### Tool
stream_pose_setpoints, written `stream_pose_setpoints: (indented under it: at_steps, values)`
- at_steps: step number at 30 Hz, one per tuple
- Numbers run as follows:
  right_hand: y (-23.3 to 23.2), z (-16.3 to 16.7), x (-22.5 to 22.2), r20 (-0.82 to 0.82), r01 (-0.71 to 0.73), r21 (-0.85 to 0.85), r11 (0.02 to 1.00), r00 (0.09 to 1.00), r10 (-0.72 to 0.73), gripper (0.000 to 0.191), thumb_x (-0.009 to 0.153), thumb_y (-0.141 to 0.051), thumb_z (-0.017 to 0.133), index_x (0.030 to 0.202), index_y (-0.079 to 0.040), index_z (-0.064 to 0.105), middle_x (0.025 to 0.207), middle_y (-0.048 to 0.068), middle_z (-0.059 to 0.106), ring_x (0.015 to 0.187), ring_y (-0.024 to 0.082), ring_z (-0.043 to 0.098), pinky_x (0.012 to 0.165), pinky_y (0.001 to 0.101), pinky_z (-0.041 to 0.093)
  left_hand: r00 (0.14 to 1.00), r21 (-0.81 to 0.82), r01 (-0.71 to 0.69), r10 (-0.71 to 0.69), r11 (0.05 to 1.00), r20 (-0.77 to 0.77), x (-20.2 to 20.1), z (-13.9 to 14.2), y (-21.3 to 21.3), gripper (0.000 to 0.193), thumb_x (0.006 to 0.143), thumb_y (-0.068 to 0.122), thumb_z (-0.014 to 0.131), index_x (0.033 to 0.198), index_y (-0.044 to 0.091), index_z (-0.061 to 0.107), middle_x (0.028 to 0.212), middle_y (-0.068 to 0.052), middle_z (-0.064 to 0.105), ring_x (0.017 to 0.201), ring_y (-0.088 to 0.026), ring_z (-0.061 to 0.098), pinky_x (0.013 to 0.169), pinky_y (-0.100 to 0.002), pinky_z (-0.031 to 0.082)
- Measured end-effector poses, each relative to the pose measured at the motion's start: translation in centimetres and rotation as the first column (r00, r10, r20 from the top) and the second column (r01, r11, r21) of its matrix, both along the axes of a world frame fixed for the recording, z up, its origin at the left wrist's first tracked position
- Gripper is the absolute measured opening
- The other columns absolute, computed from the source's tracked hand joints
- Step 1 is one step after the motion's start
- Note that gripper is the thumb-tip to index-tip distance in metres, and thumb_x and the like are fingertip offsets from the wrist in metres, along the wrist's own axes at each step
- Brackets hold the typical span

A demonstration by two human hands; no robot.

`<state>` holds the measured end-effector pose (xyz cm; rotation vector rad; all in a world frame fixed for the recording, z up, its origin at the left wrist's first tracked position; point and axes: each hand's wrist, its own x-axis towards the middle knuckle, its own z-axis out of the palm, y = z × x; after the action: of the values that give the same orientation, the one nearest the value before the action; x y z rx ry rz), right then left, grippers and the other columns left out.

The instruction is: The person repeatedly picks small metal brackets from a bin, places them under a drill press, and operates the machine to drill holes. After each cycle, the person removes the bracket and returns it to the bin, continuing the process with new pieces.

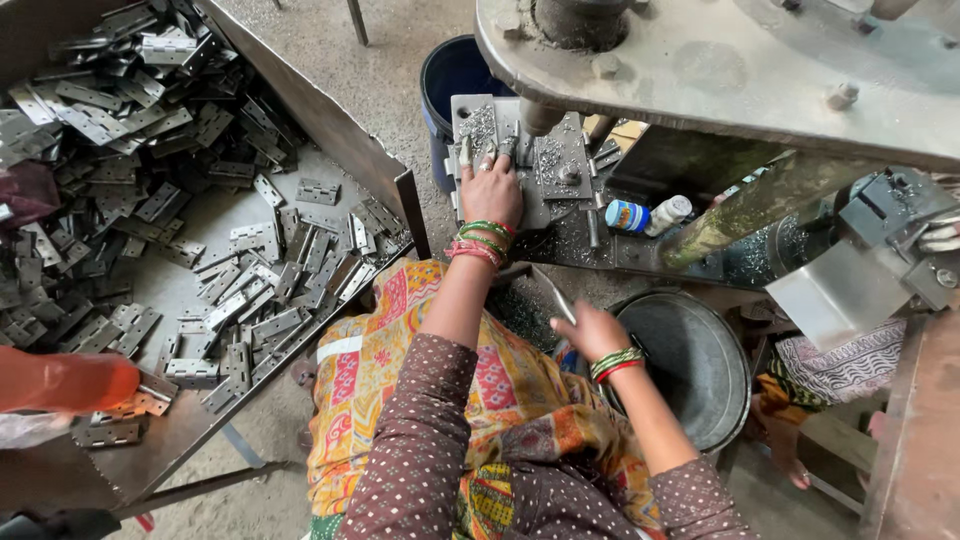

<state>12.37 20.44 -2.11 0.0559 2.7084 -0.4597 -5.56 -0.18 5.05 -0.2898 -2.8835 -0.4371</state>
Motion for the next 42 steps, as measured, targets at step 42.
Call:
stream_pose_setpoints:
  at_steps: [42]
  values:
    - [-1.0, 5.0, -1.4, -0.02, 0.008, 0.053, 0.999, 1.0, -0.007, 0.062, 0.09, -0.066, 0.059, 0.106, -0.007, 0.063, 0.097, 0.021, 0.074, 0.094, 0.042, 0.071, 0.081, 0.0541, 0.056, 0.973, 0.083, -0.051, 0.069, 0.995, -0.22, 7.9, 0.4, -1.3, 0.043, 0.095, 0.016, 0.056, 0.133, 0.0, 0.063, 0.137, -0.018, 0.057, 0.122, -0.035, 0.057, 0.107, -0.046, 0.041]
